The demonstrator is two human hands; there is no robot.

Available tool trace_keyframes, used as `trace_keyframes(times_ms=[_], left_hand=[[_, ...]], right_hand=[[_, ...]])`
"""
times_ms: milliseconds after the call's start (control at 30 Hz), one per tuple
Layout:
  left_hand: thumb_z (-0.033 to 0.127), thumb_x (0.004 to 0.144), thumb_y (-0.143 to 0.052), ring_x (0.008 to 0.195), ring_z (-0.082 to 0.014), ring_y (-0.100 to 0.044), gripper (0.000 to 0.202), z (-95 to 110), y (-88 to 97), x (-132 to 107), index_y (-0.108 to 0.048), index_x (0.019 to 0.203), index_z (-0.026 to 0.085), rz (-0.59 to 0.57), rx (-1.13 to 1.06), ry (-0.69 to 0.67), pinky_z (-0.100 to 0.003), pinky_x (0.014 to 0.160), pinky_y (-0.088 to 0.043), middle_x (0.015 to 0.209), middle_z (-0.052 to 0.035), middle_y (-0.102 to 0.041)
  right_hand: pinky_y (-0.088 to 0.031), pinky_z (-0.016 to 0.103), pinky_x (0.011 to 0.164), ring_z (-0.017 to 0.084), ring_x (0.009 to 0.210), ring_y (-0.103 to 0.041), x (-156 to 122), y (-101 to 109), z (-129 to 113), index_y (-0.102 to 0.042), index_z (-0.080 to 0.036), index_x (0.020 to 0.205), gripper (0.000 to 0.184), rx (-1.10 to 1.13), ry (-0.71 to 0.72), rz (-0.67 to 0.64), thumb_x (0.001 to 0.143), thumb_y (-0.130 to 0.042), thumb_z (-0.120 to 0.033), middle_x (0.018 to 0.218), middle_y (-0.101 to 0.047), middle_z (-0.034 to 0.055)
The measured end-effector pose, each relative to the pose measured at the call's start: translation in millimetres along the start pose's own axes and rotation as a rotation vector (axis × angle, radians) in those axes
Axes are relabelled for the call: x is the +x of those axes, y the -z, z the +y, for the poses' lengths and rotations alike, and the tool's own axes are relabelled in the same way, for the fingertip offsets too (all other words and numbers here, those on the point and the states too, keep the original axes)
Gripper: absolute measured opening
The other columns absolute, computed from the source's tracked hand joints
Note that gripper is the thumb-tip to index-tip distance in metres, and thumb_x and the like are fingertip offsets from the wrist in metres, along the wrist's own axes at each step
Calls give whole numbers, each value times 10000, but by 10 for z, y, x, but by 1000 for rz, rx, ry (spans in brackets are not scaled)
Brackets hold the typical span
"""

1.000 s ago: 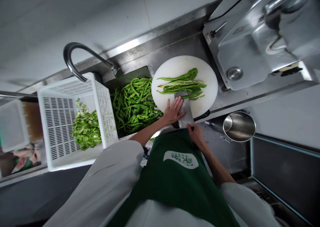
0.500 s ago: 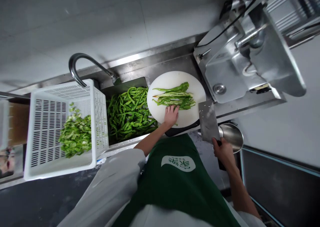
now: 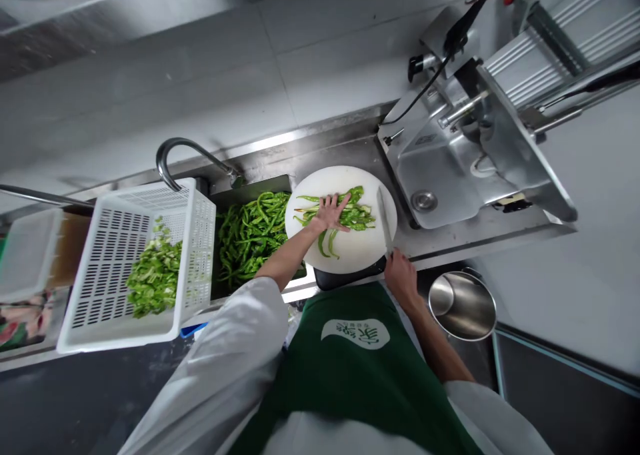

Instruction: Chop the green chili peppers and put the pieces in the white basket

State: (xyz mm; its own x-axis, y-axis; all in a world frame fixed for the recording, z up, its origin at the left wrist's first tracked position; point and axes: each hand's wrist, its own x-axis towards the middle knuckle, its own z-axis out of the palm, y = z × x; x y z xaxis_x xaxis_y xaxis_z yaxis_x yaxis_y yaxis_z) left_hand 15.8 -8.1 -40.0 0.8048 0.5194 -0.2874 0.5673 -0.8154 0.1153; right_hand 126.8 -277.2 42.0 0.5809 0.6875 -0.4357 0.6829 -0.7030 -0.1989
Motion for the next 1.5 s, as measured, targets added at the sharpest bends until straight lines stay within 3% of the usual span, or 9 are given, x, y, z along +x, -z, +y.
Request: trace_keyframes(times_ms=[100, 267, 433, 533, 633, 1000, 1133, 1300, 1500], left_hand=[[737, 745, -760, 1314, -468, -498, 1242, 88, -31, -104, -194, 1694, 170, 40, 22, 54, -664, 1103, -375, 1527, -282, -468], [724, 915, -563, 1200, -407, -564, 1037, 482, -187, -427, -201, 1691, 139, 185, -12, 294, -602, 1041, -441, 1385, -263, -566], [863, 804, -596, 1403, -529, -415, 1210, 719, -139, -465, -85, 1708, 243, 112, 11, 355, -744, 1111, -320, 1669, -273, -307], [924, 718, -622, 1524, -569, -229, 1314, 665, -33, -458, 3, 1700, 314, 5, 5, 323, -744, 1151, -287, 1763, -198, -79], [931, 677, -654, 1545, -569, -189, 1380, 571, 8, -471, 72, 1685, 329, -48, -7, 322, -725, 1164, -291, 1774, -163, 14], [794, 900, -536, 1417, -431, -424, 1052, 463, -94, -391, -151, 1707, 239, 98, 61, 183, -584, 1181, -334, 1744, -173, -211], [751, 905, -574, 1469, -413, -373, 1052, 443, -49, -316, -150, 1707, 217, 80, 19, 107, -558, 1227, -300, 1740, -134, -248], [791, 707, -777, 1588, -486, -135, 1325, 340, 99, -303, -65, 1708, 293, -29, -107, 58, -692, 1237, -232, 1777, -93, -108], [891, 813, -540, 1622, -430, -93, 1260, 160, 167, -386, 73, 1698, 235, -87, -261, 187, -682, 1251, -207, 1774, -142, -55]], right_hand=[[-463, 338, 823, 283, 950, -722, 141, 71, -24, -605, -121, 1265, 306, 12, 109, -25, 1071, -410, -257, 1053, -739, 177], [-478, 353, 826, 297, 954, -728, 322, 118, 45, -591, -107, 1296, 333, -30, 88, -2, 1066, -390, -239, 1087, -729, 203], [-477, 345, 806, 290, 944, -731, 375, 106, -20, -569, -99, 1337, 362, -87, 202, -38, 1075, -366, -246, 1106, -727, 204], [-469, 329, 817, 275, 976, -725, 421, 149, -16, -575, -141, 1342, 353, -99, 264, -77, 1079, -382, -276, 1122, -735, 172], [-461, 319, 829, 263, 998, -718, 469, 174, 15, -557, -143, 1378, 372, -108, 239, -68, 1084, -377, -284, 1134, -735, 167], [-444, 314, 840, 262, 1019, -710, 651, 226, 85, -573, -120, 1356, 364, -122, 240, -28, 1084, -384, -271, 1130, -743, 168], [-448, 313, 843, 256, 1003, -712, 721, 242, 60, -554, -119, 1387, 376, -162, 275, -55, 1078, -396, -265, 1143, -740, 176], [-450, 310, 840, 257, 1008, -708, 682, 246, 104, -579, -140, 1352, 357, -156, 325, -65, 1070, -398, -262, 1141, -744, 154], [-455, 315, 827, 260, 972, -714, 552, 177, -6, -532, -123, 1392, 392, -162, 297, -99, 1079, -352, -277, 1129, -734, 172]])
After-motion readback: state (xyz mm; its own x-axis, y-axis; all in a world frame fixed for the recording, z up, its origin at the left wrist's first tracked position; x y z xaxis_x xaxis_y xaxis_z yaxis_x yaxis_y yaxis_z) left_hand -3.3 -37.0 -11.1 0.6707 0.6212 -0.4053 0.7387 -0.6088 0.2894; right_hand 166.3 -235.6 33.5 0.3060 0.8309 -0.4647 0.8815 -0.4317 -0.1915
